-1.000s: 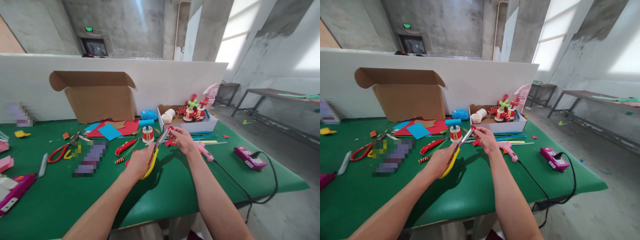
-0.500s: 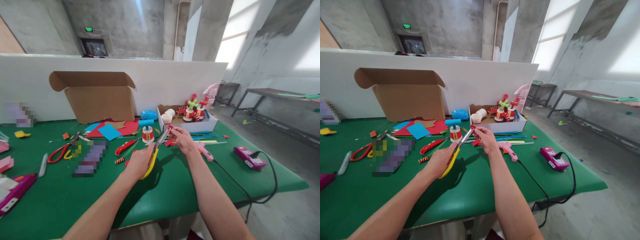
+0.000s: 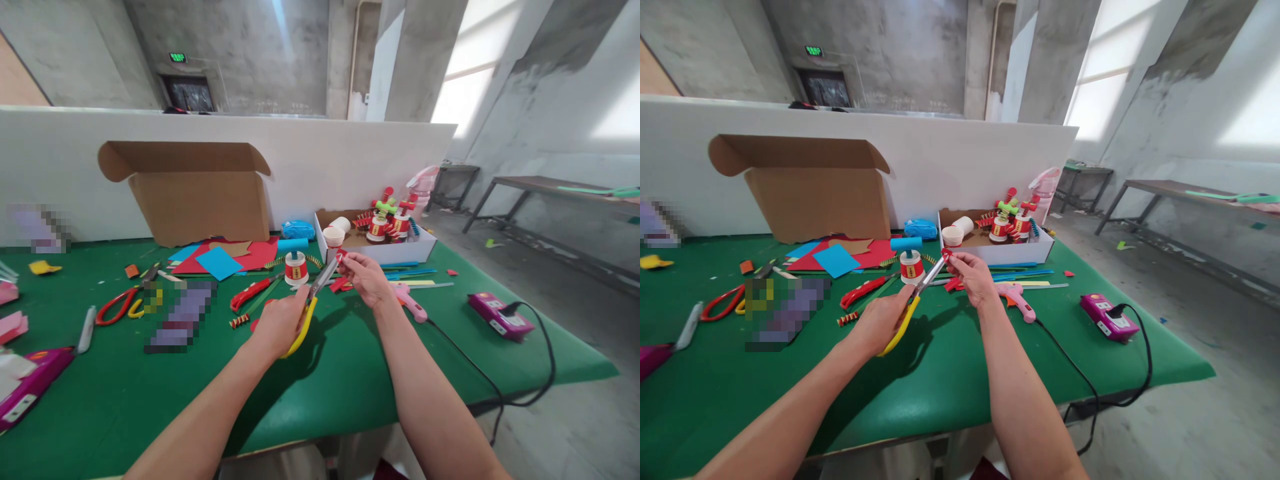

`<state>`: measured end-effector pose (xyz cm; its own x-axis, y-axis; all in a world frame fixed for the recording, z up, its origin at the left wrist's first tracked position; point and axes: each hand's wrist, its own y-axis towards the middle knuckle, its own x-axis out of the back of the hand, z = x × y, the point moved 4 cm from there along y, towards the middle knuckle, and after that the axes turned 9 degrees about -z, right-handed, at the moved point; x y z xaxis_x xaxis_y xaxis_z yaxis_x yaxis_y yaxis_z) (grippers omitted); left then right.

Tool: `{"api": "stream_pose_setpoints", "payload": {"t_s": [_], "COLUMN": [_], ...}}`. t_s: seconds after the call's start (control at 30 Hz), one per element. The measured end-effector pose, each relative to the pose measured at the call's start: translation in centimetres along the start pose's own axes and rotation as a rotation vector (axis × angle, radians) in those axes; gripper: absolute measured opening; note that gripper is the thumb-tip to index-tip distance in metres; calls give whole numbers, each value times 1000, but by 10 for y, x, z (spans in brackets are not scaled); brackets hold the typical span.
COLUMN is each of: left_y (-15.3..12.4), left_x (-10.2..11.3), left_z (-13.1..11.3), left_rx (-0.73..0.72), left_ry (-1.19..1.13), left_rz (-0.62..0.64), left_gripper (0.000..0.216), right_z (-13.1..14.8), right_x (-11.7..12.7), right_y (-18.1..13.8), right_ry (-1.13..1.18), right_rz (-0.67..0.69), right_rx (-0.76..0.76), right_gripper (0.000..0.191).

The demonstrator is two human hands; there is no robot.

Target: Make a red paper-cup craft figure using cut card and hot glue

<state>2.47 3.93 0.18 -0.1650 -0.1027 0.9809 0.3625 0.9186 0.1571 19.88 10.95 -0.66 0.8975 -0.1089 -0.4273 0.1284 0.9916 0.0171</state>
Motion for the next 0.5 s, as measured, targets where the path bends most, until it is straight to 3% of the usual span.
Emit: {"api": "stream_pose_setpoints", "payload": {"t_s": [0.5], "left_y": [0], "left_x": [0], "left_z": [-1], "left_rx": [-8], "left_ry": [9], "left_rz": [-8], "left_gripper": [33], "right_z": [-1], "right_x": [2], "right_y": [2], "right_ry": [2], "right_rz": [-2], "right_rx": [1], "right_gripper": [28]}}
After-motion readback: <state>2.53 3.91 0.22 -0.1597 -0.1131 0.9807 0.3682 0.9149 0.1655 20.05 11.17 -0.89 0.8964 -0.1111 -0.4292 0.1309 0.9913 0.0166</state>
